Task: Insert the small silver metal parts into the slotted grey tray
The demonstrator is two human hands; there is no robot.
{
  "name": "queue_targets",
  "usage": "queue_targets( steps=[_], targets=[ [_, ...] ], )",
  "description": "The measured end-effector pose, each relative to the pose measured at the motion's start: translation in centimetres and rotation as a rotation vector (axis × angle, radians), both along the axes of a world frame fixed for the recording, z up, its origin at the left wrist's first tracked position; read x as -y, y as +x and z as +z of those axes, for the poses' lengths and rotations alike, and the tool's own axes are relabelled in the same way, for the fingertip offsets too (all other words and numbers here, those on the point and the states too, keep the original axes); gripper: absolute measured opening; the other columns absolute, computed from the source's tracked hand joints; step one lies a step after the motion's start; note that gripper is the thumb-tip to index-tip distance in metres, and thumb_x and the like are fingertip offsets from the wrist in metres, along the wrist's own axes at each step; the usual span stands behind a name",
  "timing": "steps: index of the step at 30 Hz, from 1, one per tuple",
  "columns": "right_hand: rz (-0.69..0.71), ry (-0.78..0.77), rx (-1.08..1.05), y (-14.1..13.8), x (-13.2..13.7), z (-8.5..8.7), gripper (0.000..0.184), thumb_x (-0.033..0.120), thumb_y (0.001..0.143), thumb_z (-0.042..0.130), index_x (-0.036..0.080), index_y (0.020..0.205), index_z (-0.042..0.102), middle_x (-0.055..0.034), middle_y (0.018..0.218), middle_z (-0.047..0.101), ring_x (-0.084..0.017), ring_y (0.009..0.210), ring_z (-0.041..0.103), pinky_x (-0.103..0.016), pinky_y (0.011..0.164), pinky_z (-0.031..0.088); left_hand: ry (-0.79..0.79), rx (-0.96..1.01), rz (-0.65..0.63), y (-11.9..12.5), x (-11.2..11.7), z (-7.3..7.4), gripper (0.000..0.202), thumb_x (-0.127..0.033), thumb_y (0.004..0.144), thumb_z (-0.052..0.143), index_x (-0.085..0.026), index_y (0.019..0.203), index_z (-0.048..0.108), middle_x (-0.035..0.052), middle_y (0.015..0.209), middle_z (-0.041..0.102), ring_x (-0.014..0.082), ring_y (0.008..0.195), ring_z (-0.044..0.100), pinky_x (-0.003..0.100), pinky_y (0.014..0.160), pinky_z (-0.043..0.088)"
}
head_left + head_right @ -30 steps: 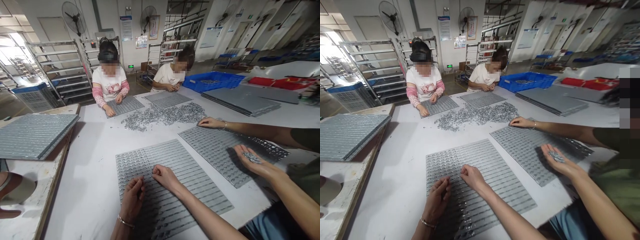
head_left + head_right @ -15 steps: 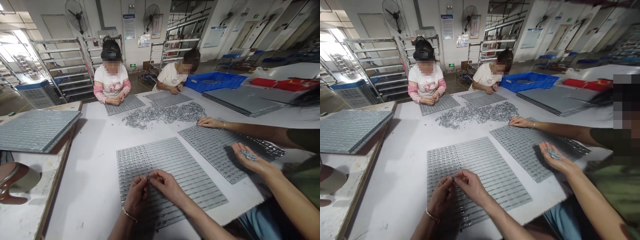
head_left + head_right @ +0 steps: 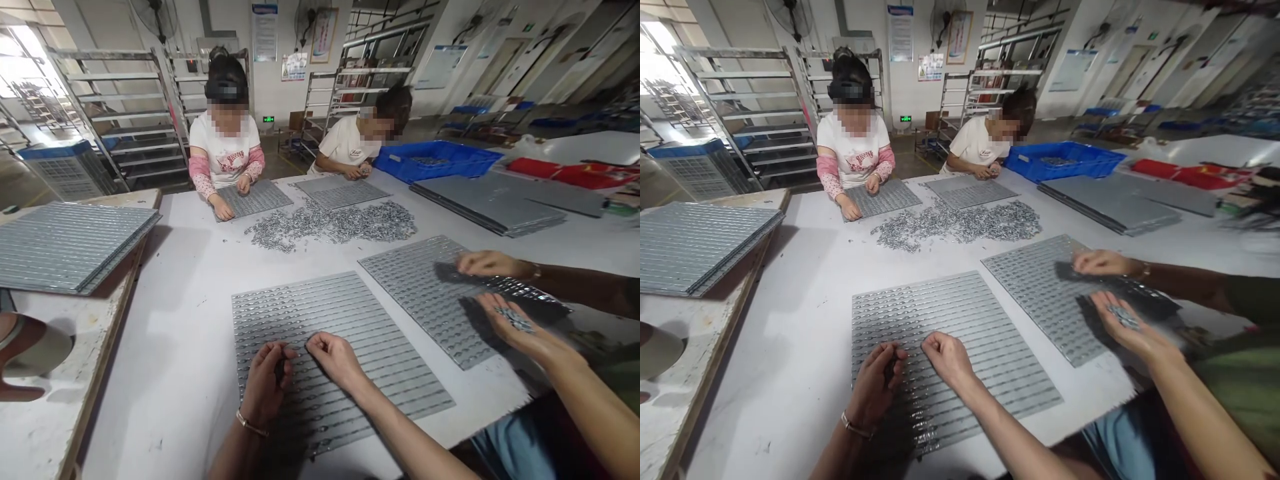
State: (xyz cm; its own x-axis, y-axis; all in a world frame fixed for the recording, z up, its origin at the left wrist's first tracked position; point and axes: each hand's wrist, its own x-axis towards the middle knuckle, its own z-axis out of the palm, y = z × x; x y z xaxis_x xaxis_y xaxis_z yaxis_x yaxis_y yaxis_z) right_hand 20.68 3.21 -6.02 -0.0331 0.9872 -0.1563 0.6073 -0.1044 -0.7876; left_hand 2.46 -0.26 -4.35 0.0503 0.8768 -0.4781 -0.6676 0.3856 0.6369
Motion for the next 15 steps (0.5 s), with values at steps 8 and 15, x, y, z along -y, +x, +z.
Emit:
queue_targets(
  steps=[8,15],
  targets=[
    [-0.003,0.051,0.358,-1.3,-0.7,-0.2,0.012,0.022,0.09,0.056,0.02,0.079,0.061,-0.0036,0.072,0.069,-0.019,0.07,0.063,-0.027,0.065,0.036,0.015,0.006,-0.037,0.1,0.0,0.2,0.039,-0.035,0.061,0.091,-0.013,0.085,0.068,0.007,0.08,0.071,0.0075,0.058,0.053,0.015,0.044,0.033],
    [0.047,0.244,0.082,-0.7,1.4,2.5,0.02,0.035,0.098,0.051,0.022,0.09,0.062,0.0019,0.067,0.06,-0.017,0.063,0.059,-0.027,0.063,0.044,0.123,-0.175,-0.146,0.4,0.5,0.7,0.04,-0.05,0.076,0.075,-0.014,0.092,0.072,0.0086,0.078,0.07,0.0109,0.054,0.05,0.02,0.042,0.03]
  ],
)
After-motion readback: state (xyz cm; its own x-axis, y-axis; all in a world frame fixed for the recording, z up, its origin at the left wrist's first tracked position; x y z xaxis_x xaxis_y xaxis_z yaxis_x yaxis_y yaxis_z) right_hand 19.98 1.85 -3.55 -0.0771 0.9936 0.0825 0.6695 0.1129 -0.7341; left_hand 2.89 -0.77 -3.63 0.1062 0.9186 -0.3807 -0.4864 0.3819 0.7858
